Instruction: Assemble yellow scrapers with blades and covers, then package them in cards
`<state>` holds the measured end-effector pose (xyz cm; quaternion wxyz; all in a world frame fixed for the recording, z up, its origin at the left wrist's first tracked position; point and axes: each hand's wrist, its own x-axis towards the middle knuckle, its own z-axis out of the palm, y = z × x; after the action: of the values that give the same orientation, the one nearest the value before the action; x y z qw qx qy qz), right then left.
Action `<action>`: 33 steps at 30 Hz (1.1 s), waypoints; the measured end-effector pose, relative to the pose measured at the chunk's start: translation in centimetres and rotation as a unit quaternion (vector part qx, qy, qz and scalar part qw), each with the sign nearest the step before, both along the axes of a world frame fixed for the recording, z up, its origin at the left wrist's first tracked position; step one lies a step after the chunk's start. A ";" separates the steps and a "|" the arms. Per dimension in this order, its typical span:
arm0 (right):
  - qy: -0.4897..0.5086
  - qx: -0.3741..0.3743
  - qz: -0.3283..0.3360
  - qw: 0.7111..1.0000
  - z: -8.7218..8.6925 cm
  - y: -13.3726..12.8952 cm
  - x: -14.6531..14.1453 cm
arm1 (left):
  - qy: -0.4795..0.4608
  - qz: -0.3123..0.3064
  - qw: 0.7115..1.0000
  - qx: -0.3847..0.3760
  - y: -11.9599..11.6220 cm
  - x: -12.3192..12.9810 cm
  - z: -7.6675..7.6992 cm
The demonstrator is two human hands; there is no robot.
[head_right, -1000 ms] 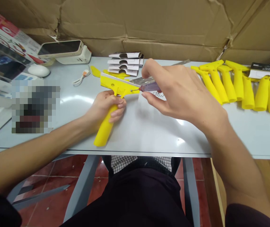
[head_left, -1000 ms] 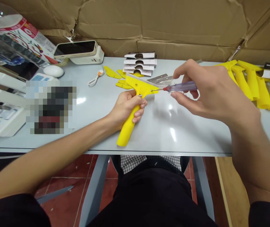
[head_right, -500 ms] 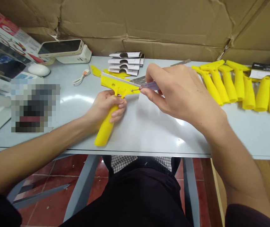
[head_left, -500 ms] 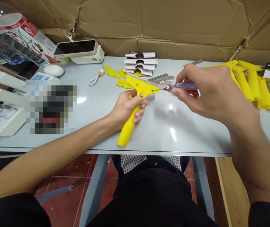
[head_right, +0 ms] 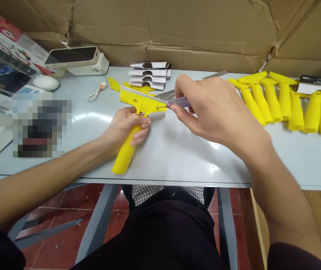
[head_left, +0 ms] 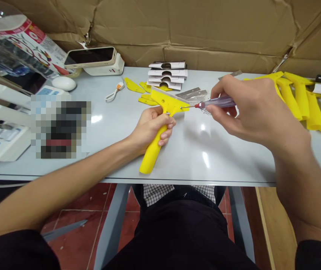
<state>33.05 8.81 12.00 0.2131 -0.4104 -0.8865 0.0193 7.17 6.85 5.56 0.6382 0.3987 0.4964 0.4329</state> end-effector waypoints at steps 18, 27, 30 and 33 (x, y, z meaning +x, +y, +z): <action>-0.016 -0.005 0.000 1.000 -0.1 -0.1 0.0 | -0.004 -0.002 1.000 0.005 0.1 0.0 0.0; -0.017 -0.029 0.008 0.999 0.3 -0.2 -0.1 | -0.004 0.003 1.000 0.006 0.0 0.1 0.1; -0.023 -0.036 -0.016 0.999 0.3 -0.3 0.0 | -0.006 0.002 1.000 0.008 0.0 0.1 0.0; -0.030 -0.046 -0.042 0.998 0.5 -0.3 -0.1 | -0.006 0.001 1.000 0.009 0.1 0.0 -0.1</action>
<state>32.99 8.48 12.47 0.1674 -0.4566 -0.8729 0.0389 7.21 6.93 5.50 0.6371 0.4009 0.4891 0.4406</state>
